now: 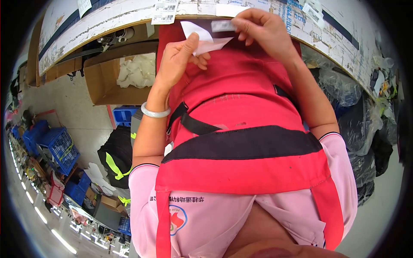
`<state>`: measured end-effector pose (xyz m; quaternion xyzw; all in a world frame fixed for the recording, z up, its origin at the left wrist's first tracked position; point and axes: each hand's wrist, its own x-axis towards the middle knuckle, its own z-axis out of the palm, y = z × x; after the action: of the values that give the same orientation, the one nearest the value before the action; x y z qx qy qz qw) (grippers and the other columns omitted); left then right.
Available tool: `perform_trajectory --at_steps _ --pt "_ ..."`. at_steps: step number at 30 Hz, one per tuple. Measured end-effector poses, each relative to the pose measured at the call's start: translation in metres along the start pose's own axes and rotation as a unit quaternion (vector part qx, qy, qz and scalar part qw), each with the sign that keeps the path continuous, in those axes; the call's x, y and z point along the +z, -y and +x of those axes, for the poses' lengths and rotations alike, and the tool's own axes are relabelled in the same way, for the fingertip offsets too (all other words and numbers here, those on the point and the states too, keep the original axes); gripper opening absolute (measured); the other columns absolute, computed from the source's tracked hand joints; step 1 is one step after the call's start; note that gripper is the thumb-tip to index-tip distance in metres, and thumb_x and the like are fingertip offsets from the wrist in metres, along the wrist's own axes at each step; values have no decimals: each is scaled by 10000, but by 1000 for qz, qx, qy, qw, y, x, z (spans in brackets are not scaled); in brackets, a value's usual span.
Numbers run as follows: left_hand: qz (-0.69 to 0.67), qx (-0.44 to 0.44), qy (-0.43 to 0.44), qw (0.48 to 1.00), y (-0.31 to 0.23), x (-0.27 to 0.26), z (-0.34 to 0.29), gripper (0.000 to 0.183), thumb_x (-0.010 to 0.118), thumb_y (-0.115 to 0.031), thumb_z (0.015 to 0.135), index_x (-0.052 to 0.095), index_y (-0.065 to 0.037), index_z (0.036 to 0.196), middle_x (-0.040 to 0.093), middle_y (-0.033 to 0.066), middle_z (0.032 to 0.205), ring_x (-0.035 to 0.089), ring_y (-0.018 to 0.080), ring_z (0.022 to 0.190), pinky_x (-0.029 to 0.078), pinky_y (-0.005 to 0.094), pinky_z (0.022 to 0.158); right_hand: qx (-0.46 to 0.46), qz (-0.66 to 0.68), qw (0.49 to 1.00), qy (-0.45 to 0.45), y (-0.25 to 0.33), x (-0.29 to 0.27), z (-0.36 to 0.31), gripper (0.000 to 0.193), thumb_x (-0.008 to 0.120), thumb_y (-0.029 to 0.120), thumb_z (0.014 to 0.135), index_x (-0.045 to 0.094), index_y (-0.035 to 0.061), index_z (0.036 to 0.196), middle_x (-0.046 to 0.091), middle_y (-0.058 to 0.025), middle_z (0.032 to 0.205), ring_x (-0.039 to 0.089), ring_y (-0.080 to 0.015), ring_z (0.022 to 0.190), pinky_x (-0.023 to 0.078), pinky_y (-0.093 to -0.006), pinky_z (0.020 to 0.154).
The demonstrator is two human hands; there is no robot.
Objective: The person is inspecting and organizing strips of printed labels or tags at a factory workstation.
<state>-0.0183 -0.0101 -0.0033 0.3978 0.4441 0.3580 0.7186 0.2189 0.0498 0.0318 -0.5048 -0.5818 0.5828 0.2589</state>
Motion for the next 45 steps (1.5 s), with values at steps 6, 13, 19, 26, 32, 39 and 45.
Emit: perform_trajectory --at_steps 6,13,19,26,32,39,45 --pt "87 54 -67 993 8 -3 3 490 522 -427 972 725 19 958 705 86 848 603 96 661 473 221 574 75 60 994 -56 8 -25 22 140 640 109 904 651 -29 886 646 -54 742 597 -86 587 495 -192 505" --pt "94 40 -62 993 9 -2 7 458 544 -423 961 735 -7 955 701 53 830 571 70 641 454 210 561 88 45 993 -63 10 -22 31 130 651 106 891 652 -23 876 645 -61 734 607 -102 587 501 -207 508" --pt "84 27 -60 994 10 -2 7 448 554 -421 956 736 -12 958 694 43 806 559 68 622 449 207 557 76 36 994 -67 5 -22 33 132 658 105 884 649 -26 868 642 -64 719 607 -109 580 504 -213 503" --pt "90 24 -50 994 13 -2 9 428 565 -414 953 739 -23 964 691 37 781 547 63 610 445 204 553 62 30 996 -64 3 -22 33 128 661 102 878 645 -24 862 641 -67 716 607 -113 578 508 -217 505" --pt "96 30 -50 994 13 -1 9 421 569 -408 952 739 -23 963 688 36 772 543 61 605 442 201 551 63 35 996 -58 2 -23 33 131 661 103 873 642 -27 866 643 -67 718 608 -115 580 510 -220 505" --pt "94 31 -45 994 11 0 8 416 569 -398 954 736 -17 966 688 41 775 548 65 607 445 203 555 55 5 997 -60 3 -21 35 144 644 105 874 642 -37 854 646 -77 706 611 -120 565 509 -224 496" --pt "86 20 -40 995 12 0 9 412 559 -384 963 731 -9 979 688 47 789 571 65 633 447 206 562 47 -55 996 -61 9 -17 34 166 629 114 883 637 -50 856 643 -84 696 611 -123 550 504 -223 488"
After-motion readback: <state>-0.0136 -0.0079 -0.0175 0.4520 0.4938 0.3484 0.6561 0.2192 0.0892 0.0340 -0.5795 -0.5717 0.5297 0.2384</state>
